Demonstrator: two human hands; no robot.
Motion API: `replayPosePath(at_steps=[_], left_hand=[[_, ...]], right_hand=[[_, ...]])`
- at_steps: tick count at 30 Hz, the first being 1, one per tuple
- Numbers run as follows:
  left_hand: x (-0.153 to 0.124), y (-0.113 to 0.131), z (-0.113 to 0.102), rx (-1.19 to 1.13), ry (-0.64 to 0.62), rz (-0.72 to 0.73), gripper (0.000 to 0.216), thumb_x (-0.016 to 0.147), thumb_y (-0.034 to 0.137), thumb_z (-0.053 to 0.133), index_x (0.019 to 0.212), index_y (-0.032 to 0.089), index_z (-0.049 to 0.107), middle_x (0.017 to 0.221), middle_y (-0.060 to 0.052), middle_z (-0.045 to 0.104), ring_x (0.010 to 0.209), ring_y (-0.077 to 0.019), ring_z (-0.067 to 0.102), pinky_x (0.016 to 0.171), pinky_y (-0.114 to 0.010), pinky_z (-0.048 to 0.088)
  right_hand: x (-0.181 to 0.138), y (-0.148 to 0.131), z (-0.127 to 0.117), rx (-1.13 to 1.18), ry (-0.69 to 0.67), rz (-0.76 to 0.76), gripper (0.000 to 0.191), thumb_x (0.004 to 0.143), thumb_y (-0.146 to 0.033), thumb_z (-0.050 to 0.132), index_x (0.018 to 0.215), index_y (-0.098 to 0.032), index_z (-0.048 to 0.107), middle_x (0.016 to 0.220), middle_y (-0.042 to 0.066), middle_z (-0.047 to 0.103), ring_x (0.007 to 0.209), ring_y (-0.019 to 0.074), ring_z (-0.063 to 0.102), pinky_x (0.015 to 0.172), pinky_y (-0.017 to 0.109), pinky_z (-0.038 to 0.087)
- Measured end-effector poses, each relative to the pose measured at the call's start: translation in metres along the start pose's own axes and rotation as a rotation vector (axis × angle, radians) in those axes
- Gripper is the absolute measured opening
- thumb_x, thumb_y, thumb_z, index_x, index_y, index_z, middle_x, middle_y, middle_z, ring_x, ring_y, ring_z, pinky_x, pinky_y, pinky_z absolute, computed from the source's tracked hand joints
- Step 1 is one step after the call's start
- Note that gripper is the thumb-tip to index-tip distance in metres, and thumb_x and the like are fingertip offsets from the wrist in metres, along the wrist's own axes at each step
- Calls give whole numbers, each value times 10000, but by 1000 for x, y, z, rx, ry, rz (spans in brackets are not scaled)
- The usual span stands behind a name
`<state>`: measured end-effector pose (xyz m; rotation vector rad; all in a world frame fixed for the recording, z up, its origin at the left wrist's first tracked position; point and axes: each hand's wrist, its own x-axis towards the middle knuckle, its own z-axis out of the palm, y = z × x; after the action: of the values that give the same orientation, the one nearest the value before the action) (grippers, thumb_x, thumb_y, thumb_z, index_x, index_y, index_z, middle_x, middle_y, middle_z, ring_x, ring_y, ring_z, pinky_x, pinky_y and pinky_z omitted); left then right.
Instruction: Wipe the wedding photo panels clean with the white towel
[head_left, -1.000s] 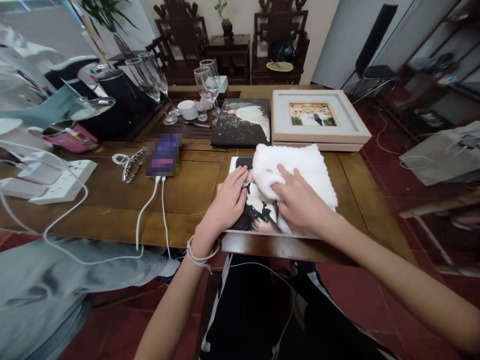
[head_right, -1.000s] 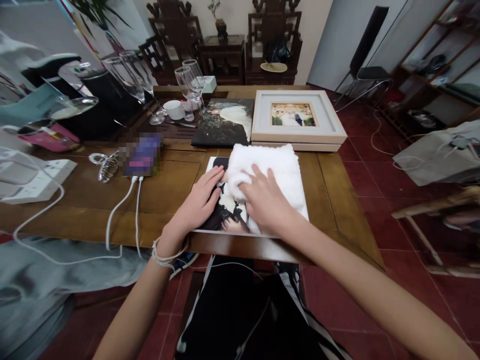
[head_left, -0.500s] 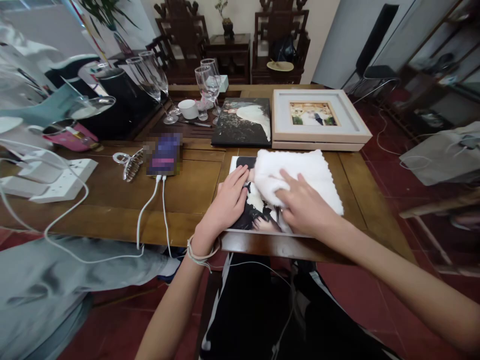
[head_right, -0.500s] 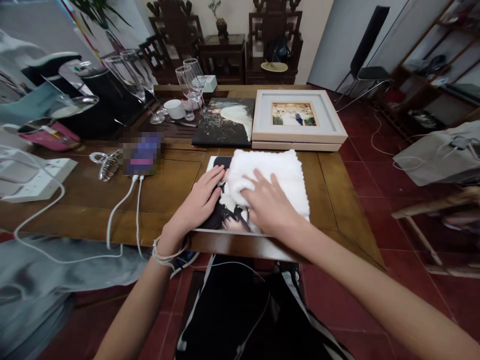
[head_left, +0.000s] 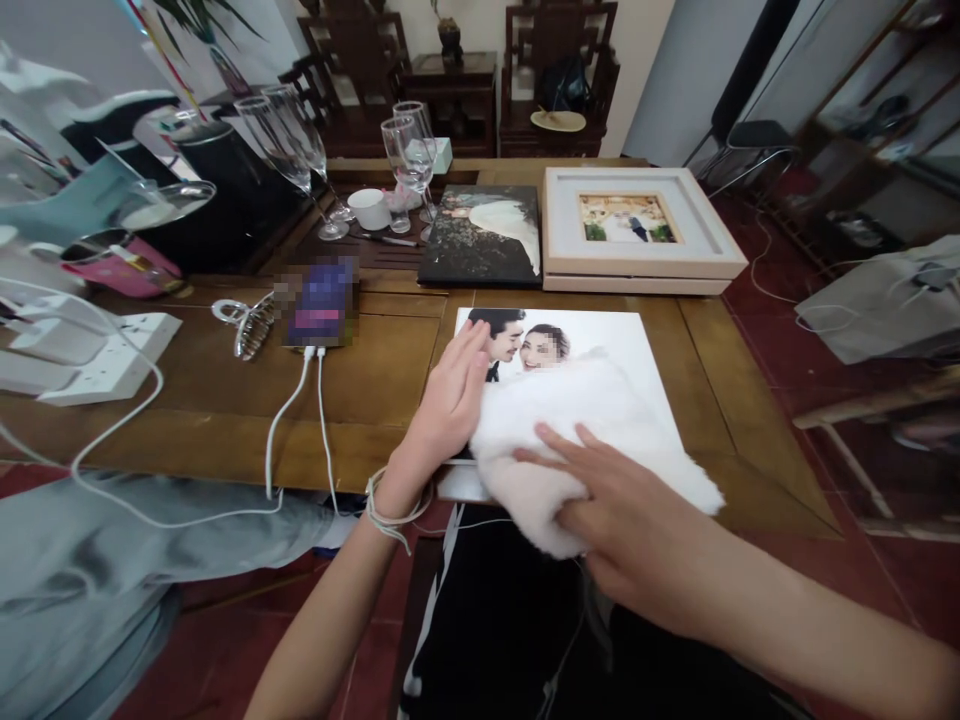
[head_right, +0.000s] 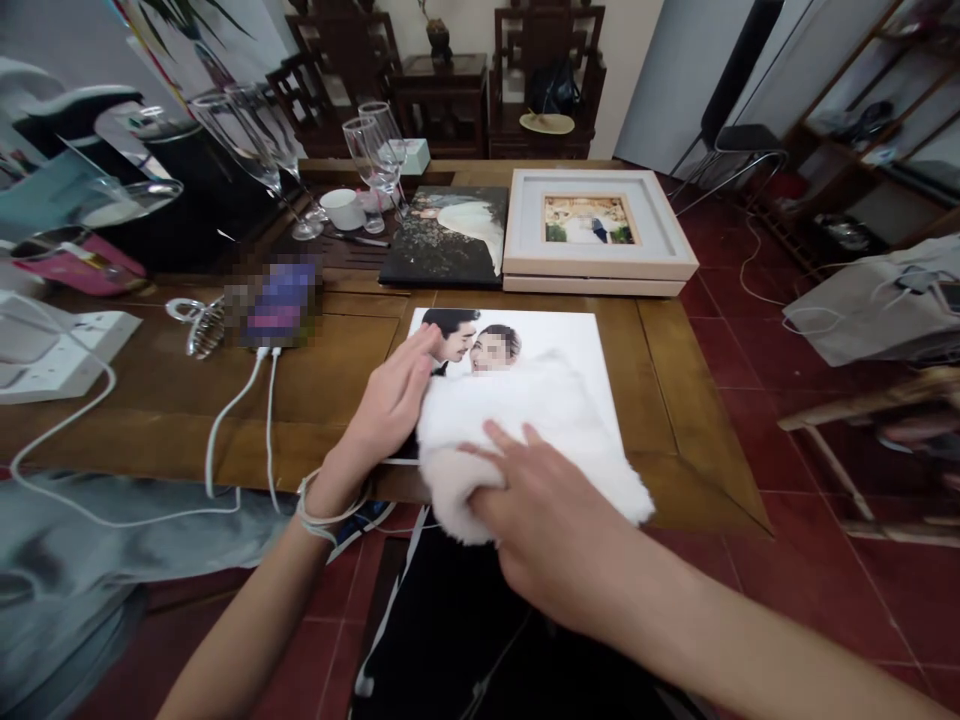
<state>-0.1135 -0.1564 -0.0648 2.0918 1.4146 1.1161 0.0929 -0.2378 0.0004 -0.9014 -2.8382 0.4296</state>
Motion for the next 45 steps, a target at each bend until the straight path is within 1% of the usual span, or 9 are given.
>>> replayPosePath(at_steps=[4,7,11,18,32,36,39,42,45], left_hand=[[-2,-5,4,103,-79,77,396,977,302,402,1300,132,554,1416,-139,523,1365,-238,432,1144,-492,346],[-2,-6,4,125,-82,97,386,970,258,407,1282,101,570,1403,-163,530,1359,-240,441,1136,-478,365],[-1,-3,2,124,-89,96,388,956,252,433,1300,129,562,1410,-142,528,1354,-249,448,1133,-485,371],[0,1,0,135,-92,93,332,949,235,444,1230,179,610,1360,-109,580,1311,-242,499,1104,-463,417],[-2,-5,3,111,-73,62,372,963,226,427,1305,134,542,1426,-154,507,1347,-245,457,1123,-503,374],[-1,-5,3,121,-78,60,377,958,220,439,1313,138,536,1435,-153,497,1351,-243,452,1127,-493,373],[-1,-4,3,131,-88,59,384,959,216,433,1315,111,533,1436,-166,492,1357,-247,444,1132,-481,368],[-1,-4,2,145,-101,61,392,962,211,423,1324,106,526,1440,-168,487,1362,-247,435,1133,-475,367],[-1,-5,2,152,-117,67,390,962,206,423,1327,113,526,1442,-164,485,1364,-248,432,1130,-483,368]], right_hand=[[-4,27,-17,-129,48,251,295,655,-21,457,834,-141,659,1208,216,640,1062,326,637,915,464,498],[16,54,-28,-152,32,385,220,689,-45,444,777,-145,619,918,174,704,763,267,661,682,362,491],[64,79,-38,4,96,289,216,702,-52,441,788,-156,609,787,85,678,697,197,591,591,271,377],[129,84,-31,2,112,172,257,696,-48,440,852,-139,623,875,115,675,741,204,560,604,277,334],[8,132,-35,-194,176,516,204,698,-111,433,608,-264,332,578,28,544,635,249,579,582,332,375],[-19,93,-17,-202,134,466,200,664,-62,447,635,-256,406,950,132,691,897,334,658,694,421,490],[-52,52,-1,-168,150,345,222,624,-47,476,650,-265,439,1381,88,539,1245,366,514,792,455,535],[-76,27,6,-185,157,219,237,598,-36,483,654,-260,429,1471,55,448,1332,358,415,814,438,551],[-72,32,2,-171,143,212,230,613,-19,450,660,-242,416,1397,112,530,1296,352,468,849,406,533]])
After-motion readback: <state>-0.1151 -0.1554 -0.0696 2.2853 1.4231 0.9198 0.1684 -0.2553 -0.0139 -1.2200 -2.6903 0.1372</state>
